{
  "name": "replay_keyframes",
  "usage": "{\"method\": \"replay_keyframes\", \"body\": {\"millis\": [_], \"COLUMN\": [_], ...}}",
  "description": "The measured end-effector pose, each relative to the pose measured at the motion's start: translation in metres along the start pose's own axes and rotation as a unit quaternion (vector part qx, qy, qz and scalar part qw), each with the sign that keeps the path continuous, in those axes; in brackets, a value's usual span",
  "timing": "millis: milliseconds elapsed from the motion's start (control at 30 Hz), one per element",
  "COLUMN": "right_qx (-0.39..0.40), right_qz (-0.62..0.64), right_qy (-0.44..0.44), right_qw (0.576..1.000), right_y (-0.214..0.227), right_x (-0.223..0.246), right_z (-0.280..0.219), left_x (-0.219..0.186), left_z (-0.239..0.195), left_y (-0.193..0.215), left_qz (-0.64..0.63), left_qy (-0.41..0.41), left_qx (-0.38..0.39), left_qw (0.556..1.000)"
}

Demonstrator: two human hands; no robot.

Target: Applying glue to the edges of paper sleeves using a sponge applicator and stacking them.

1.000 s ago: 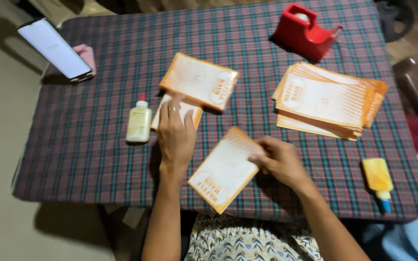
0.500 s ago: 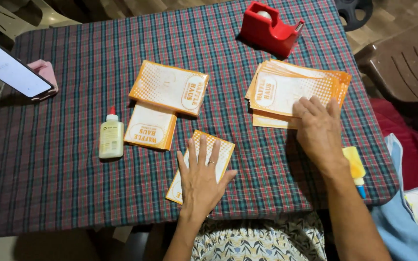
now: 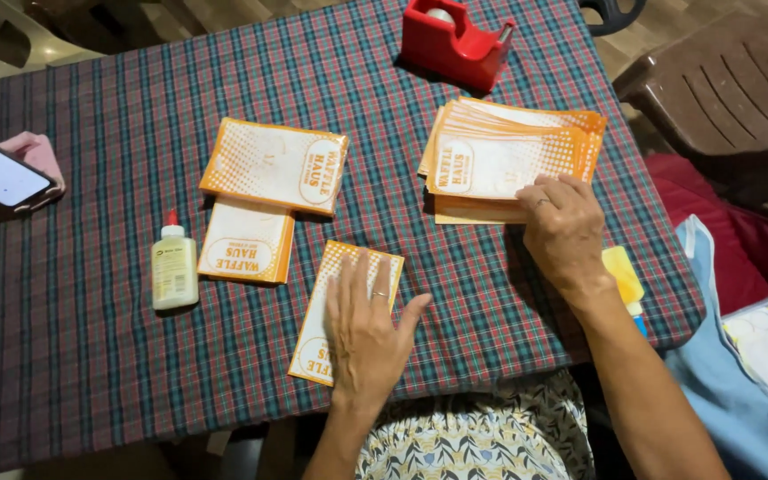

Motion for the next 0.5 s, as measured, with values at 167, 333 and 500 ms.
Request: {"method": "replay_keyframes", "body": {"millis": [167,333,500], "right_qx": [-0.061,-0.064,0.085], "right_qz": [0.062,0.131,0.219], "right_qy": [-0.012,0.023,-0.036], "right_qw": [0.996,0.989,0.971], "right_y": [0.027,0.073,0.085], "right_x": [0.001,0.033,0.057], "right_z": [-0.001,-0.026,-0.074], "left_x": [-0.037,-0.059,-0.080], "left_z": [0.010,0.010,-0.002], "left_y": [0.016,0.017,-0.011], "left_qz": [-0.108,-0.142,-0.180], "left_qy": [-0.103,-0.179,-0.304], "left_qx": [-0.078,-0.116,0.003], "left_qw": [0.986,0.967,0.935]}}
Point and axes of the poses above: each hand's wrist, its own z-axis towards the middle knuckle, its own y-axis out of the back of the hand, x = y × z, the point moved 6 cm from there along z, towards the middle knuckle, and after that the axes turned 8 degrees about -z, right-handed, at the moved point
